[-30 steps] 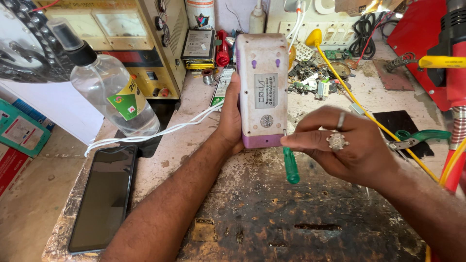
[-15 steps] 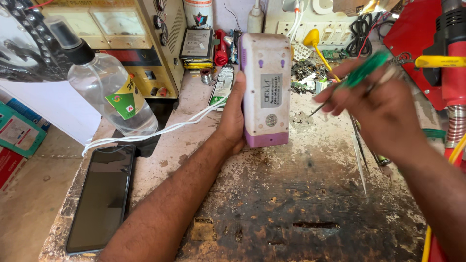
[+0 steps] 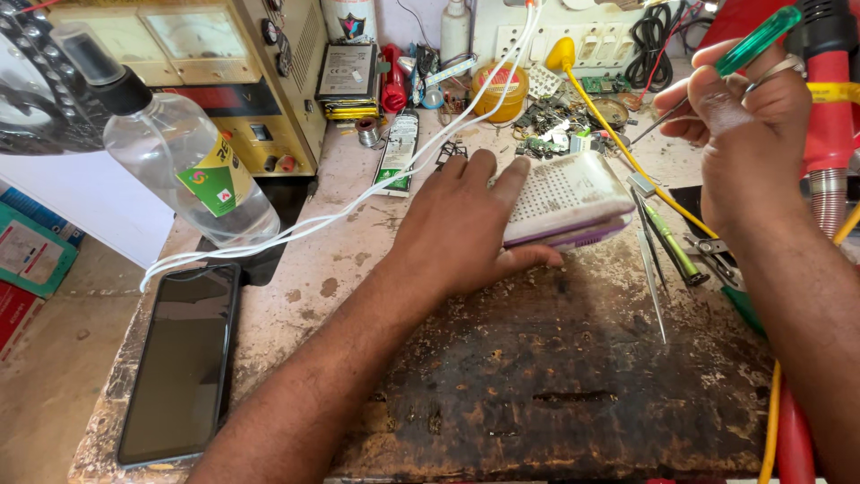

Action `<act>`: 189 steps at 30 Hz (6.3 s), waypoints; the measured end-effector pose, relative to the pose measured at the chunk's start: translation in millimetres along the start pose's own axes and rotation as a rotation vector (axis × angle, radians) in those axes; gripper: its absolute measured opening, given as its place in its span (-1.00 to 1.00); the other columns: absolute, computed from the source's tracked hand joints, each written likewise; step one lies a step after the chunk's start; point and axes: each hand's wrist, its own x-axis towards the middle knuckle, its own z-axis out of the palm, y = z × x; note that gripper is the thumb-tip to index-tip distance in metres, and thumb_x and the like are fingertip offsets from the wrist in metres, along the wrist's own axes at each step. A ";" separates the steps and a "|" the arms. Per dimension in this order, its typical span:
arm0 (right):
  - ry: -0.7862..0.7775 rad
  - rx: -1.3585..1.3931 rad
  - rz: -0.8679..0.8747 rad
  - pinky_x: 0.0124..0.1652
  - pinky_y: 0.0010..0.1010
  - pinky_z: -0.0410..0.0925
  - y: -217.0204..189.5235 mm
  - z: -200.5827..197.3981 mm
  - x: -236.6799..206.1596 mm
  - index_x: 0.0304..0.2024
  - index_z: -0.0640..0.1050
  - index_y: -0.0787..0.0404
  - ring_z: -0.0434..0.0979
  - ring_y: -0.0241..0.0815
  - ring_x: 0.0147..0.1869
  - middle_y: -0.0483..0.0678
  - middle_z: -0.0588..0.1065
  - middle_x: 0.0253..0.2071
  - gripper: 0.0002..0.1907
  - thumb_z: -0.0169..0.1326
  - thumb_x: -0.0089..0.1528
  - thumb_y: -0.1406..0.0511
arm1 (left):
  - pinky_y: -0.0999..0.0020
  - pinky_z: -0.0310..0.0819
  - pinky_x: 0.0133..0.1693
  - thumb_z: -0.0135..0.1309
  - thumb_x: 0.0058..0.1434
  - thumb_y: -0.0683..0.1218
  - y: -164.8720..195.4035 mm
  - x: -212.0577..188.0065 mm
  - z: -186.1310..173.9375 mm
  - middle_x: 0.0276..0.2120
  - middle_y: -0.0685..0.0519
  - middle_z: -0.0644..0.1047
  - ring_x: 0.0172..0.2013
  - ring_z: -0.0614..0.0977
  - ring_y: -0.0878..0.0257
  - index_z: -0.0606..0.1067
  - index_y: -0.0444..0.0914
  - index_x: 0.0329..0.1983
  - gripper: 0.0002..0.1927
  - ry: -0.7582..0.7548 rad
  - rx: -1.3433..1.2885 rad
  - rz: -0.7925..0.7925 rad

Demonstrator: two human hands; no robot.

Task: The person uses a green screwdriver to remove screws from the back of a white and purple electronic device. They then separate the back cover from the main body, revealing the internal components.

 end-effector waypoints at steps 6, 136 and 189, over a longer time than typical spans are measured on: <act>0.012 -0.011 -0.026 -0.20 -0.46 0.44 -0.4 -5.9 2.3 0.07 0.44 0.17 0.56 -0.27 -0.25 0.00 0.58 -0.22 -0.98 -0.01 0.61 0.39 | -0.02 0.42 0.10 0.24 -0.11 0.53 7.6 -9.6 -3.1 0.07 -0.18 0.42 0.11 0.44 -0.06 0.29 -0.24 0.38 0.14 -0.040 0.039 0.129; -0.674 0.493 0.124 0.34 -0.14 0.40 -1.7 18.7 -21.4 0.44 0.31 0.32 0.51 -0.08 0.35 0.09 0.46 0.29 -0.10 0.43 0.17 0.15 | 0.43 0.35 -0.27 0.27 0.14 -0.02 -59.9 -3.5 0.6 -0.25 0.10 0.33 -0.32 0.41 0.35 0.37 -0.18 -0.14 -0.65 0.762 -0.870 0.395; -0.732 0.267 0.128 0.29 0.00 0.45 12.1 32.4 -29.3 0.30 0.38 0.50 0.57 0.14 0.28 0.30 0.53 0.18 -0.10 0.42 0.09 0.09 | 0.26 0.56 -0.11 0.19 0.18 -0.14 -16.9 1.0 33.1 -0.18 0.01 0.36 -0.16 0.51 0.27 0.12 -0.32 0.32 -0.28 0.663 -1.234 0.162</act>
